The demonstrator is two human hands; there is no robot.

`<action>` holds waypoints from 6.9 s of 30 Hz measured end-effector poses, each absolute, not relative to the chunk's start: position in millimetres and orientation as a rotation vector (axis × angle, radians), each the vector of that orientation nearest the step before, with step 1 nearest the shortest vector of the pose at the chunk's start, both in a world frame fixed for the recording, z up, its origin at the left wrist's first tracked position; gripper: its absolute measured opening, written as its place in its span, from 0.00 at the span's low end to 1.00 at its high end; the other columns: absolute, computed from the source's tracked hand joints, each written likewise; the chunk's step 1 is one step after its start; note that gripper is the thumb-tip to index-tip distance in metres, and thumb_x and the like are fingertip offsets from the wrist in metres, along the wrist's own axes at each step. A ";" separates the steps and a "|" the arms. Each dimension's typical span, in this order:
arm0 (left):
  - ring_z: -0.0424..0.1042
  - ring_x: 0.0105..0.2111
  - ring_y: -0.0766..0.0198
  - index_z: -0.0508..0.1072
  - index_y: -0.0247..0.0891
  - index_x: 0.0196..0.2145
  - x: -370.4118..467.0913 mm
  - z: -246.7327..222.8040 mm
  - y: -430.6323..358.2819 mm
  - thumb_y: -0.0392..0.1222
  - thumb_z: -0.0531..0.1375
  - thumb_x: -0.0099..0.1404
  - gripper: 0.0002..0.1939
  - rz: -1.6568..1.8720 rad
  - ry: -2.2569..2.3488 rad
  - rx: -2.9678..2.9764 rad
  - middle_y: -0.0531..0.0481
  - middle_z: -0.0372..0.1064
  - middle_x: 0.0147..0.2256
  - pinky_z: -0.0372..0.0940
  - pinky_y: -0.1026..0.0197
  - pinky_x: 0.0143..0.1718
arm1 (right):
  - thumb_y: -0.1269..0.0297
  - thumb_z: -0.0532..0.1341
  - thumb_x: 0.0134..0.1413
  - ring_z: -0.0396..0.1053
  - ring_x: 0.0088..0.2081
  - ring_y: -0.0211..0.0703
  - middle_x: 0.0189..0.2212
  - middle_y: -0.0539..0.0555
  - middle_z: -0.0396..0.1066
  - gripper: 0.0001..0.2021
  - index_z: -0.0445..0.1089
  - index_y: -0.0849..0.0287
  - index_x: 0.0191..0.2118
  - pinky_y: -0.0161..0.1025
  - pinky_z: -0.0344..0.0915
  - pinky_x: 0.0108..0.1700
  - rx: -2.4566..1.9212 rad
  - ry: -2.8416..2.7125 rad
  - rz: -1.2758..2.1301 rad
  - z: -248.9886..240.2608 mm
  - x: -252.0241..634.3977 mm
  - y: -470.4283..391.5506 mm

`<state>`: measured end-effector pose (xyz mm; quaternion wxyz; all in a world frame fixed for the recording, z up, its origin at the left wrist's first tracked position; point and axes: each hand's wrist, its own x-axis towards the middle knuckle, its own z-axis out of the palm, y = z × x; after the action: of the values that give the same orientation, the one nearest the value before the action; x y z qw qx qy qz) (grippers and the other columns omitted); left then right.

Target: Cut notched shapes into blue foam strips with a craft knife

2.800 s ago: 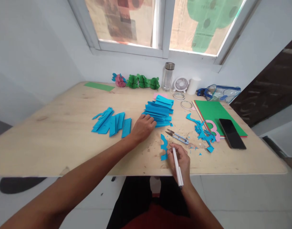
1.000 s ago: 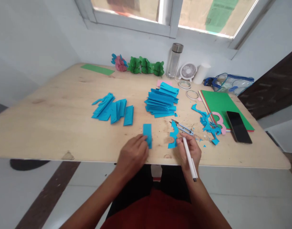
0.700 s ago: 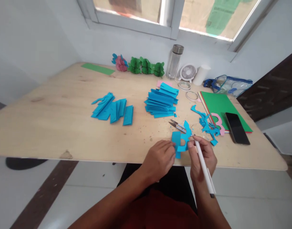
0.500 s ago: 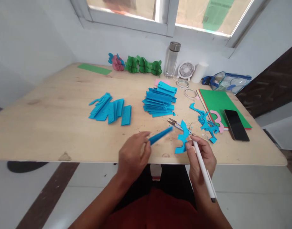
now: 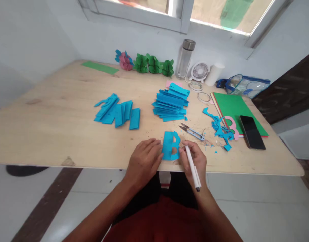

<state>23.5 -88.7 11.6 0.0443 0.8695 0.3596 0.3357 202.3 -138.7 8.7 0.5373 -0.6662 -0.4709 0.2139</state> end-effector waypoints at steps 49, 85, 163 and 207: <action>0.56 0.65 0.45 0.66 0.39 0.59 1.1 13.9 -32.1 0.45 0.56 0.68 0.23 0.432 0.618 2.714 0.40 0.61 0.64 0.52 0.37 0.64 | 0.68 0.57 0.65 0.67 0.55 0.52 0.47 0.58 0.76 0.15 0.69 0.57 0.55 0.52 0.61 0.56 -1.582 -2.043 -0.024 5.7 198.3 -136.6; 0.56 0.64 0.44 0.66 0.36 0.59 10.7 9.4 -48.7 0.49 0.55 0.68 0.25 0.463 0.739 2.702 0.38 0.62 0.62 0.47 0.36 0.65 | 0.66 0.57 0.65 0.68 0.55 0.51 0.49 0.57 0.77 0.15 0.70 0.56 0.55 0.55 0.56 0.59 -1.458 -2.340 0.027 25.2 234.1 -126.6; 0.61 0.58 0.44 0.69 0.39 0.57 1.5 3.1 -24.8 0.52 0.52 0.70 0.22 0.528 0.423 2.925 0.40 0.65 0.60 0.54 0.40 0.60 | 0.70 0.59 0.62 0.72 0.51 0.49 0.44 0.56 0.79 0.12 0.70 0.57 0.50 0.53 0.59 0.58 -1.301 -2.302 0.019 24.3 228.8 -137.8; 0.67 0.56 0.50 0.71 0.39 0.50 -6.9 2.7 -34.9 0.39 0.54 0.69 0.14 0.831 0.547 2.789 0.42 0.72 0.53 0.61 0.41 0.60 | 0.70 0.58 0.62 0.72 0.50 0.49 0.43 0.57 0.78 0.12 0.70 0.58 0.50 0.51 0.65 0.53 -1.170 -2.368 0.161 21.8 222.7 -144.9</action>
<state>-6.9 -34.9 2.7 0.0902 0.9380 0.1840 0.2795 222.7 -144.9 21.8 0.2453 -0.4286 -0.8676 0.0592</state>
